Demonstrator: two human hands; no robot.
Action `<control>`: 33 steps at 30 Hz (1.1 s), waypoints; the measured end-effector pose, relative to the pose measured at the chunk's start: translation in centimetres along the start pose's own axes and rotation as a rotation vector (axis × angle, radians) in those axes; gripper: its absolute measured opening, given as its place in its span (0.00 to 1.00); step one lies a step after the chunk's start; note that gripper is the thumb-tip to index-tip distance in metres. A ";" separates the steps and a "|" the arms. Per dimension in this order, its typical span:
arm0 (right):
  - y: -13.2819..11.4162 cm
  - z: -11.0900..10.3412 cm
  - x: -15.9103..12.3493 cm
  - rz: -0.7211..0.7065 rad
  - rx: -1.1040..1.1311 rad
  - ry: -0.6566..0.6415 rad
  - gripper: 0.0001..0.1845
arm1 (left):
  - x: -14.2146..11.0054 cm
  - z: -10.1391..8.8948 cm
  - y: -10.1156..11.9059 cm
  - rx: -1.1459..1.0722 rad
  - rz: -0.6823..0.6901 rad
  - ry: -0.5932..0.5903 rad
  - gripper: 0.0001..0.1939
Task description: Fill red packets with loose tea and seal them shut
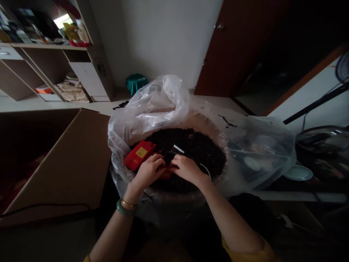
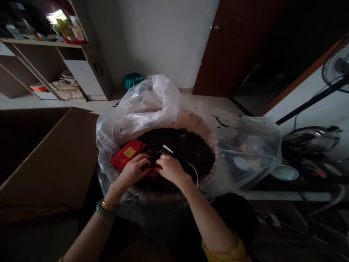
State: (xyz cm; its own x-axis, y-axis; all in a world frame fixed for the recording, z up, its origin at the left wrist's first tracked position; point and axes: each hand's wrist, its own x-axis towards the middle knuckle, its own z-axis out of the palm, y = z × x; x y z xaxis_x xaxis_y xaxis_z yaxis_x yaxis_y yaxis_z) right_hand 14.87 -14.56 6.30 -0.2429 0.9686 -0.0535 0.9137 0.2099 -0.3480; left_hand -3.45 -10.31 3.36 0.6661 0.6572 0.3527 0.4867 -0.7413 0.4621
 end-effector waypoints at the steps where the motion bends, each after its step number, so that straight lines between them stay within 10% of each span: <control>1: 0.1 -0.1 -0.1 0.010 -0.006 -0.023 0.06 | -0.1 -0.2 -0.1 0.020 -0.013 -0.040 0.02; 17: -0.7 0.0 -1.4 0.035 -0.028 -0.056 0.06 | 0.0 -0.5 0.5 0.146 -0.001 -0.263 0.04; 28: 1.9 0.0 -2.3 0.101 0.441 0.323 0.03 | -0.6 -0.5 -0.3 -0.007 -0.007 -0.240 0.05; 33: 0.2 1.1 -1.9 -0.081 0.180 0.143 0.15 | -0.2 -0.5 0.4 0.020 0.017 -0.266 0.08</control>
State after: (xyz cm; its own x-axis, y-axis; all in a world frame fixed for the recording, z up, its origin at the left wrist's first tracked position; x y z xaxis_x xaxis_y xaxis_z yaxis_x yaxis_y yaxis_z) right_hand 15.18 -16.54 5.33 -0.2522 0.9614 0.1100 0.8172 0.2725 -0.5078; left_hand -3.67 -10.69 3.92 0.7982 0.5875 0.1330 0.4834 -0.7565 0.4405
